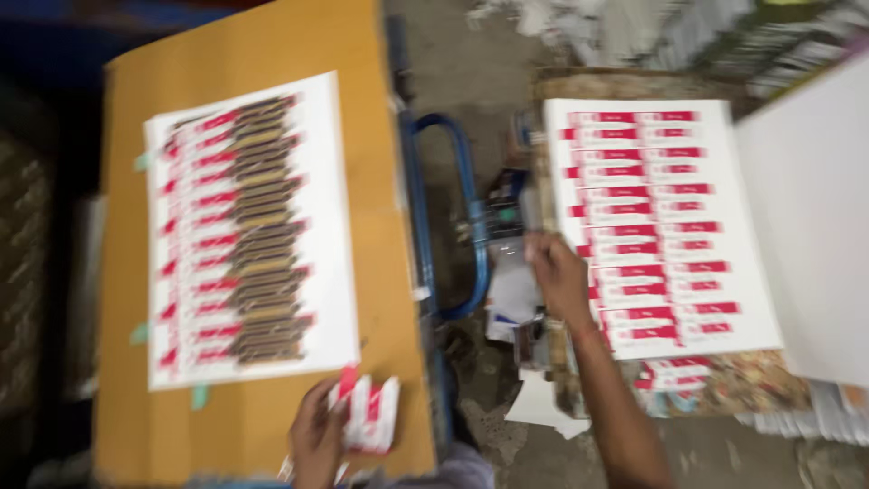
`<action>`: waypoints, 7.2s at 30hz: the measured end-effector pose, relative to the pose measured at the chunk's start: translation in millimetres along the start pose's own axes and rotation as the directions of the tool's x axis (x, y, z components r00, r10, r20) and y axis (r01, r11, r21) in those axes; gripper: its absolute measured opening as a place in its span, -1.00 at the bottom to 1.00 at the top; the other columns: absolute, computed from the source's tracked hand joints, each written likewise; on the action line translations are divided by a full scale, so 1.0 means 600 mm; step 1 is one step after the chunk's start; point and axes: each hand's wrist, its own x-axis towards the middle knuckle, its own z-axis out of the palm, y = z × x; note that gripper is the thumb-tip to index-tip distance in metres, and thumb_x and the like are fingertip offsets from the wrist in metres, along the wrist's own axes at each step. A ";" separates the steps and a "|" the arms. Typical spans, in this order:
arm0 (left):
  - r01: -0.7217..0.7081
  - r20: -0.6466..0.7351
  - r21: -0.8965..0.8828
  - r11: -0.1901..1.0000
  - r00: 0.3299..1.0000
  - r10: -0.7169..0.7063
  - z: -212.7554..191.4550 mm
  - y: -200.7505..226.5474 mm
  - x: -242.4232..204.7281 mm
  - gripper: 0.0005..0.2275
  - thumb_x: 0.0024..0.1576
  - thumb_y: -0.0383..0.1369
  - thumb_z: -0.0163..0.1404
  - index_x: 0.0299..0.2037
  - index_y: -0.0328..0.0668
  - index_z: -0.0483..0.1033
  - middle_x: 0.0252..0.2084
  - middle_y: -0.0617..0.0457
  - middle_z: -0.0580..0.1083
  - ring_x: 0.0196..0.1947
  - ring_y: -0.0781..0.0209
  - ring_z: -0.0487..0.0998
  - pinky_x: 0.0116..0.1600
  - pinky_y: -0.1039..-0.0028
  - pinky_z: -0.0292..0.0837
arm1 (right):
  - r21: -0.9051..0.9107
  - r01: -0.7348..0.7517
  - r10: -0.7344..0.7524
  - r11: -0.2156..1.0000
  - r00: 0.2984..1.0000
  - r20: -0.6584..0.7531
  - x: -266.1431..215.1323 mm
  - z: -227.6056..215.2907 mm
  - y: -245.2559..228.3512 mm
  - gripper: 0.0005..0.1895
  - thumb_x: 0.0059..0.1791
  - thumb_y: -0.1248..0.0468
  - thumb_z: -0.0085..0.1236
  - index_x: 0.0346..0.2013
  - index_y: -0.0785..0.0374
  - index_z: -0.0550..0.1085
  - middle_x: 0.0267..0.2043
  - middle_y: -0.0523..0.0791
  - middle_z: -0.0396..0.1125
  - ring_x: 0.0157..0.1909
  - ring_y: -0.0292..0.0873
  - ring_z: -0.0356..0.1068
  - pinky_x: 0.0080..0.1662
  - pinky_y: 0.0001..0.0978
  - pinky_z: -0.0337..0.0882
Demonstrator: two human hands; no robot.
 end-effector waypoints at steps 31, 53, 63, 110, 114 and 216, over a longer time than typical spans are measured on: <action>-0.167 0.079 -0.133 0.977 0.981 0.178 -0.099 0.080 -0.169 -0.80 0.29 -0.45 0.02 0.07 -0.33 0.41 -0.09 -0.02 0.52 -0.09 0.30 0.55 0.02 0.50 0.50 | 0.293 -0.027 -0.089 0.956 0.923 0.373 -0.349 0.260 -0.481 -0.87 -0.11 0.45 0.32 -0.27 0.37 0.57 0.06 0.04 0.47 -0.06 -0.14 0.51 -0.03 -0.41 0.49; 0.019 0.258 0.137 0.990 0.965 -0.054 -0.128 0.126 -0.170 -0.70 0.11 -0.48 0.15 0.06 -0.25 0.51 -0.17 0.08 0.56 -0.32 0.39 0.46 -0.20 0.54 0.45 | 0.011 0.152 -0.122 0.988 0.745 0.656 -0.315 0.182 -0.441 -0.77 -0.06 0.39 0.23 -0.10 0.24 0.60 -0.25 -0.08 0.49 -0.17 -0.05 0.48 -0.06 -0.21 0.45; 0.030 0.188 0.159 0.987 0.980 -0.060 -0.123 0.119 -0.193 -0.67 0.12 -0.42 0.20 0.10 -0.26 0.53 -0.18 0.04 0.63 -0.32 0.42 0.55 -0.18 0.55 0.51 | 0.151 0.281 -0.313 0.948 0.731 0.606 -0.335 0.205 -0.459 -0.62 -0.14 0.35 0.32 -0.02 0.27 0.56 -0.12 -0.06 0.47 -0.12 -0.02 0.45 0.04 -0.20 0.36; 0.018 0.156 0.163 0.986 0.987 -0.044 -0.111 0.075 -0.203 -0.88 0.12 -0.42 0.24 -0.25 -0.27 0.58 -0.37 0.10 0.55 -0.36 0.39 0.49 -0.23 0.55 0.43 | 0.018 0.381 -0.311 0.924 0.724 0.615 -0.347 0.195 -0.479 -0.65 -0.12 0.28 0.29 -0.08 0.36 0.55 -0.18 0.00 0.45 -0.17 0.05 0.45 -0.18 -0.18 0.46; -0.014 0.058 0.233 0.972 0.998 0.001 -0.108 0.093 -0.204 -0.77 0.01 -0.43 0.30 -0.29 -0.30 0.48 -0.34 0.00 0.42 -0.36 0.25 0.39 -0.27 0.50 0.38 | -0.038 0.214 -0.122 0.976 0.682 0.722 -0.349 0.199 -0.478 -0.87 -0.05 0.27 0.23 -0.26 0.24 0.61 -0.40 -0.04 0.47 -0.33 0.02 0.48 -0.27 -0.17 0.44; 0.141 -0.119 -0.226 0.964 0.978 -0.171 -0.115 0.038 -0.198 -0.92 0.17 -0.46 0.15 -0.20 -0.29 0.57 -0.30 0.16 0.55 -0.31 0.46 0.48 -0.17 0.58 0.41 | -0.054 0.281 -0.189 0.958 0.765 0.616 -0.337 0.172 -0.447 -0.88 -0.03 0.27 0.23 -0.30 0.27 0.57 -0.33 -0.02 0.50 -0.28 0.00 0.50 -0.22 -0.19 0.48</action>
